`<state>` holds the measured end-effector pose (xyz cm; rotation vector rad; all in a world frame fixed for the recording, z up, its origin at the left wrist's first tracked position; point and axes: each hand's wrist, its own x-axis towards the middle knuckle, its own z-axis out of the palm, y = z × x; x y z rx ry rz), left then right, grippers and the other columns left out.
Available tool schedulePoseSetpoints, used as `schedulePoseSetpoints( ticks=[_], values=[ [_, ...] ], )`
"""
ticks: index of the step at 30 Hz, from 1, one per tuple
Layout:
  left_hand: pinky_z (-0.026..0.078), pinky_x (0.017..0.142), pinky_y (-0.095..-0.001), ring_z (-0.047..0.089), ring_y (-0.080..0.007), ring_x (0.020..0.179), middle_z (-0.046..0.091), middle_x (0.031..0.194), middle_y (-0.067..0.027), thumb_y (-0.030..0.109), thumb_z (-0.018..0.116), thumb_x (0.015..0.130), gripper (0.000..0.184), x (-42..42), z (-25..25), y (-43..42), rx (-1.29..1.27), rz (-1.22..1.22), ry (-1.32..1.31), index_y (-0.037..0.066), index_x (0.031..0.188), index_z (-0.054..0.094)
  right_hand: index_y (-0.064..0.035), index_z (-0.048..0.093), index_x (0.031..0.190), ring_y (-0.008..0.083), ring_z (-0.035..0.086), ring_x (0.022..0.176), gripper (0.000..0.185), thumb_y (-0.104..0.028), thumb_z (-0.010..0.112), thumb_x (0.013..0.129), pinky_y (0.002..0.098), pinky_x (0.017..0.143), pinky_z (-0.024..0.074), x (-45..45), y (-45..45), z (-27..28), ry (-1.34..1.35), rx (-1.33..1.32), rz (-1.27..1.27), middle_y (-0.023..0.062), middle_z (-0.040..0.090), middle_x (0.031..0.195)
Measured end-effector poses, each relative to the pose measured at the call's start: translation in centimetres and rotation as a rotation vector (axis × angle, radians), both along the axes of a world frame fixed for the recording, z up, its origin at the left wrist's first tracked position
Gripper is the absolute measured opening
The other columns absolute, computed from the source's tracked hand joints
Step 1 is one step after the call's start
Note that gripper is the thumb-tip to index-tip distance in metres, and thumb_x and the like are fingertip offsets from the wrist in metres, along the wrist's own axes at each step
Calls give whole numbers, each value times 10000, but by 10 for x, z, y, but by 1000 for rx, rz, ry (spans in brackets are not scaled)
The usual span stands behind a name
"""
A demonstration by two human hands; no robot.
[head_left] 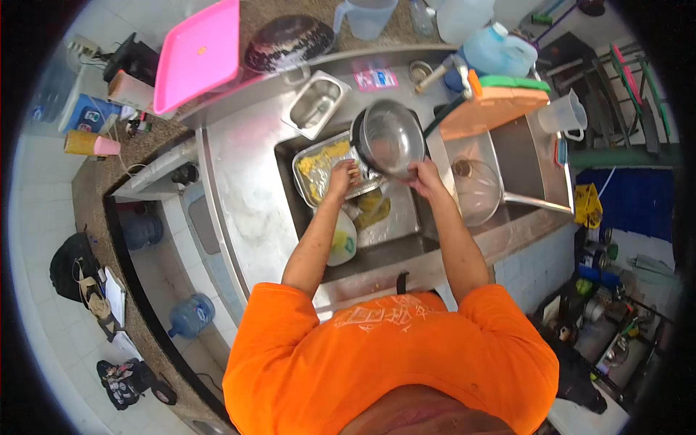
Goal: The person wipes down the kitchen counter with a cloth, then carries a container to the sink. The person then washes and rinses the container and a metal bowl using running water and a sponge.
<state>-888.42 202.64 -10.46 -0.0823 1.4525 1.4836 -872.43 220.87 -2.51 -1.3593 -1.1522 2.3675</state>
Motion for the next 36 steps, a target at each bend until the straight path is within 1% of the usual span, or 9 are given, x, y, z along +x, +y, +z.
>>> schedulePoseSetpoints(
  ticks=[8, 14, 17, 20, 24, 27, 30, 34, 36],
  values=[
    [437, 929, -546, 360, -401, 1288, 191, 1516, -173, 707, 527, 786, 981, 88, -26, -72, -88, -306, -490, 85, 1473, 204, -48, 443, 1254, 341, 661, 855, 525, 15, 516, 738, 510, 674, 594, 128, -43, -67, -398, -211, 316, 180, 600, 1044],
    [526, 748, -457, 585, -311, 973, 418, 1349, -183, 383, 559, 873, 535, 167, -94, -38, -352, -62, -350, 47, 1272, 439, -119, 428, 1319, 329, 670, 870, 564, -1, 500, 772, 472, 657, 603, 114, -42, -139, -536, 46, 307, 182, 604, 1090],
    [525, 615, -379, 606, -242, 763, 586, 1040, -135, 223, 492, 893, 275, 185, -157, -48, -228, 23, -607, 25, 1074, 551, -47, 490, 1262, 402, 607, 1011, 478, -46, 561, 789, 477, 895, 502, 136, -37, -226, -482, 409, 405, 189, 600, 1149],
    [506, 525, -344, 597, -215, 646, 623, 838, -105, 135, 450, 887, 209, 201, -145, -42, -451, -32, -400, 23, 973, 604, -53, 566, 1187, 400, 537, 1115, 395, -52, 568, 792, 442, 1008, 389, 124, -55, -182, -600, 956, 206, 190, 597, 1145],
    [535, 502, -409, 613, -247, 630, 618, 827, -138, 84, 494, 858, 151, 212, -115, -26, -541, 182, -329, 6, 955, 580, -76, 636, 1026, 355, 479, 1193, 250, -75, 529, 801, 434, 982, 408, 99, -60, -149, -240, 1569, 1059, 179, 574, 1164],
    [540, 518, -428, 619, -277, 696, 614, 868, -141, 69, 462, 877, 168, 211, -136, -22, -529, 265, -371, 10, 988, 574, -18, 654, 983, 333, 630, 943, 197, -136, 565, 852, 431, 832, 492, 89, -78, -305, -424, 961, 812, 170, 663, 976],
    [570, 540, -415, 648, -300, 748, 634, 931, -148, 84, 503, 864, 208, 208, -158, -24, -648, 174, -380, -9, 1041, 559, -13, 670, 956, 271, 674, 816, 219, -181, 587, 844, 375, 719, 520, 52, -64, -286, -699, 117, -26, 149, 697, 885],
    [577, 544, -411, 643, -293, 745, 625, 921, -170, 40, 492, 833, 231, 203, -160, -23, -604, 87, -313, -42, 1039, 556, 1, 669, 882, 229, 659, 733, 157, -83, 541, 847, 362, 647, 535, 51, -76, -284, -64, -365, 466, 126, 677, 814],
    [576, 549, -402, 643, -291, 735, 625, 921, -171, 31, 482, 828, 247, 204, -163, -22, -602, 86, -302, -49, 1051, 552, -4, 668, 928, 224, 654, 708, 180, -41, 515, 838, 341, 626, 530, 62, -65, -363, -139, -124, -16, 129, 678, 832]
  ],
)
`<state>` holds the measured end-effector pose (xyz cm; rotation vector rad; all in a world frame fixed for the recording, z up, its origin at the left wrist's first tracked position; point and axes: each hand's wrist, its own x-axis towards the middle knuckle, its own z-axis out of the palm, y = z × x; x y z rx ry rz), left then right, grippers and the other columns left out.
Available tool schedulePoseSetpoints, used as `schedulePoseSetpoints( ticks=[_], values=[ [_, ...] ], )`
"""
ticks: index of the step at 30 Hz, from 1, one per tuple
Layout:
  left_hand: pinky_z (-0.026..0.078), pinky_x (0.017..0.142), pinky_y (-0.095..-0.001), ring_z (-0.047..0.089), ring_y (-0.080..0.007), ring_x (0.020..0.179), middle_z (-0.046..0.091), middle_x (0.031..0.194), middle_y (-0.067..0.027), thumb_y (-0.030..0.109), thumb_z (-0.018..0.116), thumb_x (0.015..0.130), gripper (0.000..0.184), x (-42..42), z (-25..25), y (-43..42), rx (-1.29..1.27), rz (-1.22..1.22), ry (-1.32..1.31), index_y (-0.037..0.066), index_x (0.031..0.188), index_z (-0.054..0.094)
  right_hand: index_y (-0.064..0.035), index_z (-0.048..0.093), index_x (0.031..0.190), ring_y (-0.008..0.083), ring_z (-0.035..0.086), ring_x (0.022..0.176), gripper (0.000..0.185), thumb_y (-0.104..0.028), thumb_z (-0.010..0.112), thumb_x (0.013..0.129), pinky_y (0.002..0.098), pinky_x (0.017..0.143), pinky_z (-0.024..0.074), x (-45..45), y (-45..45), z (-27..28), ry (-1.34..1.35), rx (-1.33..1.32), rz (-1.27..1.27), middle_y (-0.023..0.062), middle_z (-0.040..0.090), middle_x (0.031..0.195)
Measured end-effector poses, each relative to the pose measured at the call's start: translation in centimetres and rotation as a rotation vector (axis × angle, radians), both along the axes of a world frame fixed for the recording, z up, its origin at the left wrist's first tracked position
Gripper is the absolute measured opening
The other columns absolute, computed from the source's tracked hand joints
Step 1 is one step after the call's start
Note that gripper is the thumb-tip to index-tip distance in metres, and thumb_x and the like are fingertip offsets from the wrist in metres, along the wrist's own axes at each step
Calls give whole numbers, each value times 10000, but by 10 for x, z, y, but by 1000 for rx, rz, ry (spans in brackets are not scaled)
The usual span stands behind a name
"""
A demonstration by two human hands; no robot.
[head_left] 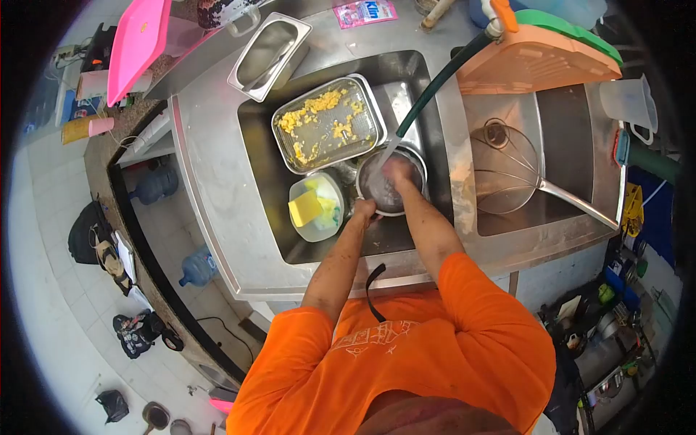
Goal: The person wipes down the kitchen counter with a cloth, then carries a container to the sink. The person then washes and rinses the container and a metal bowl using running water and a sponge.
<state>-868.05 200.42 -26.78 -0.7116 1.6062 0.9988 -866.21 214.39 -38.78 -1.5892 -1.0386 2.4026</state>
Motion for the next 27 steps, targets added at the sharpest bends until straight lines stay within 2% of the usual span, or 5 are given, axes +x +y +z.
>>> schedulePoseSetpoints(
  ticks=[16, 19, 20, 24, 27],
  values=[
    [501, 669, -462, 636, -268, 723, 634, 905, -130, 146, 523, 815, 371, -9, -13, 4, 23, -140, -39, -35, 1139, 529, -50, 685, 1028, 275, 634, 951, 270, -179, 629, 797, 369, 843, 472, -16, -26, 16, -235, 347, 335, 150, 682, 973],
    [485, 777, -434, 628, -311, 845, 617, 1015, -189, 166, 550, 784, 521, -7, -22, -2, 0, -242, 129, -93, 1223, 444, -58, 651, 1085, 302, 562, 1108, 336, -224, 635, 794, 388, 928, 428, -5, -19, 70, -161, 992, 471, 200, 622, 1113],
    [452, 876, -446, 617, -348, 942, 603, 1072, -239, 178, 554, 770, 599, 0, -15, 4, -27, -214, 231, -113, 1268, 395, -58, 607, 1150, 299, 473, 1224, 447, -347, 657, 813, 403, 1020, 357, 4, -16, 62, 19, 715, 841, 184, 556, 1248],
    [347, 1055, -422, 414, -387, 1287, 401, 1354, -342, 234, 678, 710, 989, 6, 35, 17, 44, -437, 678, -73, 1449, 97, 6, 584, 1157, 307, 439, 1245, 665, -525, 695, 772, 423, 1078, 261, -3, 4, 112, -17, -559, 198, 192, 552, 1229],
    [298, 1091, -398, 310, -355, 1358, 300, 1430, -324, 238, 724, 705, 1029, 20, 92, 21, 190, -719, 763, 30, 1488, 89, 33, 573, 1157, 309, 422, 1249, 667, -505, 697, 782, 446, 1087, 232, 8, 10, 132, -88, 34, 670, 223, 552, 1193]
  ],
)
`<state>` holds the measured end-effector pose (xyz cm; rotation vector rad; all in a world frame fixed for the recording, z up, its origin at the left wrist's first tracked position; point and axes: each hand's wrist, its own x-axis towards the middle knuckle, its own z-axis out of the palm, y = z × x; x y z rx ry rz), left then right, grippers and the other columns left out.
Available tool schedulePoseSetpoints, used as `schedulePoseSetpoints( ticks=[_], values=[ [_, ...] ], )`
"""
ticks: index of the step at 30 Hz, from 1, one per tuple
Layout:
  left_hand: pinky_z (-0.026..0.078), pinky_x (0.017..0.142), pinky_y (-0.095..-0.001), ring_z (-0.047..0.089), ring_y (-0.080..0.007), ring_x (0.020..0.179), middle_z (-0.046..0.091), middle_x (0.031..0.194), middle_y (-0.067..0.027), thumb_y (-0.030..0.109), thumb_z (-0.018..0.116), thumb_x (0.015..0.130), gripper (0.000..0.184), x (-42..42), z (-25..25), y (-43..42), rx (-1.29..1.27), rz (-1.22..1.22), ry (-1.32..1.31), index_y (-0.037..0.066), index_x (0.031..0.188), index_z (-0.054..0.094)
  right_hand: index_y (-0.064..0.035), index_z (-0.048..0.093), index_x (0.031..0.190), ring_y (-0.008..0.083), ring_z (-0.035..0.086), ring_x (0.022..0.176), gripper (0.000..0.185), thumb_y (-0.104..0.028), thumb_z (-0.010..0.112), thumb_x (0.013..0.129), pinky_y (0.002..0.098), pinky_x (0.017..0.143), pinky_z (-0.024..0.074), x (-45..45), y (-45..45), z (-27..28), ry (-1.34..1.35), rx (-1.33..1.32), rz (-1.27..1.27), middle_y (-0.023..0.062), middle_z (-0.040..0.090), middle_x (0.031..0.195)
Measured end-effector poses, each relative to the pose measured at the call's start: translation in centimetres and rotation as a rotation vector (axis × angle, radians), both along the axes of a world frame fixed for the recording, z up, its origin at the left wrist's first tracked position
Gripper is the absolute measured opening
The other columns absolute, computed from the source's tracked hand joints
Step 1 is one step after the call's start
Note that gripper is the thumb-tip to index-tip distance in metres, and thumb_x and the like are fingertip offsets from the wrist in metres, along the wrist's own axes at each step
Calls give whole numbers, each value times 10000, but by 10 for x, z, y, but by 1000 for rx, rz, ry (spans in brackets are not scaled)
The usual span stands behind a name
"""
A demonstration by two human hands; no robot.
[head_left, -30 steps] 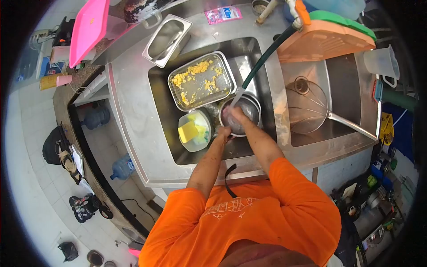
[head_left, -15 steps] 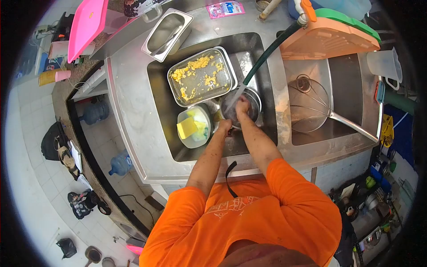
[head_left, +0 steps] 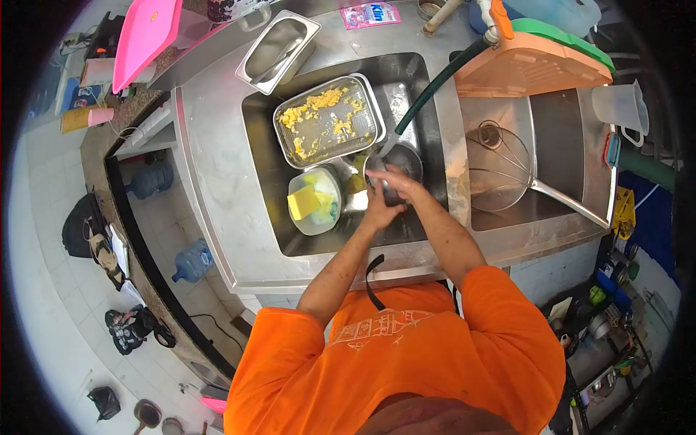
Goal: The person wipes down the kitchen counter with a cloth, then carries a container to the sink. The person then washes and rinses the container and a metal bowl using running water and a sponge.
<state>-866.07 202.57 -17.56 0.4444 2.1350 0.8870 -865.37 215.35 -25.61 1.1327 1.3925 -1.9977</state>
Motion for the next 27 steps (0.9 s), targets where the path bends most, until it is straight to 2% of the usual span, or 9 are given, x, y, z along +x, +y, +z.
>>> schedulePoseSetpoints(
  ticks=[1, 5, 8, 9, 11, 13, 17, 21, 27],
  values=[
    [277, 1106, -388, 268, -342, 1383, 264, 1458, -312, 237, 734, 708, 1029, 1, 21, 4, -17, -91, -47, 65, 1498, 96, 27, 582, 1108, 305, 522, 1133, 572, -452, 691, 815, 474, 1003, 369, 3, 12, 3, 155, -65, -22, 195, 574, 1148],
    [198, 1128, -352, 182, -261, 1423, 169, 1546, -166, 231, 619, 865, 842, -5, -26, -11, 437, 192, -264, 130, 1512, 89, -4, 583, 1003, 270, 638, 830, 405, -389, 630, 887, 414, 689, 546, 13, 44, 29, 22, -368, -829, 135, 610, 1034],
    [218, 1120, -348, 286, -284, 1375, 286, 1500, -168, 384, 584, 896, 794, -17, -55, -7, 377, 420, -436, 104, 1501, 153, -11, 582, 1074, 246, 645, 858, 461, -438, 596, 899, 425, 780, 536, 15, 41, 22, -51, -186, -987, 113, 657, 982],
    [257, 1106, -374, 298, -265, 1371, 268, 1513, -132, 465, 403, 972, 656, -31, 44, 23, 130, 661, -610, 79, 1475, 236, -9, 580, 1078, 248, 642, 872, 467, -441, 594, 900, 428, 795, 530, 15, 40, 30, -110, -191, -1040, 108, 658, 981],
    [258, 1107, -418, 314, -285, 1362, 307, 1493, -135, 519, 461, 930, 706, -38, 1, 9, 422, 908, -1007, 86, 1458, 281, -6, 577, 1084, 252, 635, 901, 478, -446, 591, 901, 435, 824, 519, 13, 35, 62, -230, -199, -1149, 97, 659, 977],
    [357, 1055, -461, 437, -297, 1272, 437, 1400, -136, 507, 469, 939, 617, -49, -26, 1, 623, 1091, -1249, 70, 1371, 409, 4, 578, 1102, 261, 624, 946, 475, -426, 598, 901, 426, 860, 501, 20, 32, 52, -365, -61, -1064, 93, 658, 1006],
    [468, 955, -426, 575, -257, 1080, 586, 1202, -104, 384, 407, 998, 436, -59, -11, -29, 761, 1221, -1014, 28, 1227, 513, 29, 577, 1162, 323, 606, 1030, 561, -427, 651, 844, 424, 934, 456, 57, 20, -68, -147, 355, -682, 167, 623, 1134],
    [503, 792, -341, 609, -165, 887, 630, 989, -49, 333, 546, 955, 321, -78, 79, -80, 658, 1153, -717, 59, 1123, 556, 29, 613, 1124, 381, 560, 1115, 586, -467, 643, 814, 408, 966, 436, 36, 14, -46, -172, 680, 243, 228, 613, 1142],
    [438, 935, -302, 567, -188, 1077, 598, 1172, -94, 112, 666, 870, 476, -90, 200, -104, 587, 894, -77, 5, 1293, 476, 20, 603, 1171, 395, 523, 1173, 671, -548, 597, 815, 411, 999, 406, 1, -46, -73, -287, 688, 443, 248, 561, 1238]
  ],
)
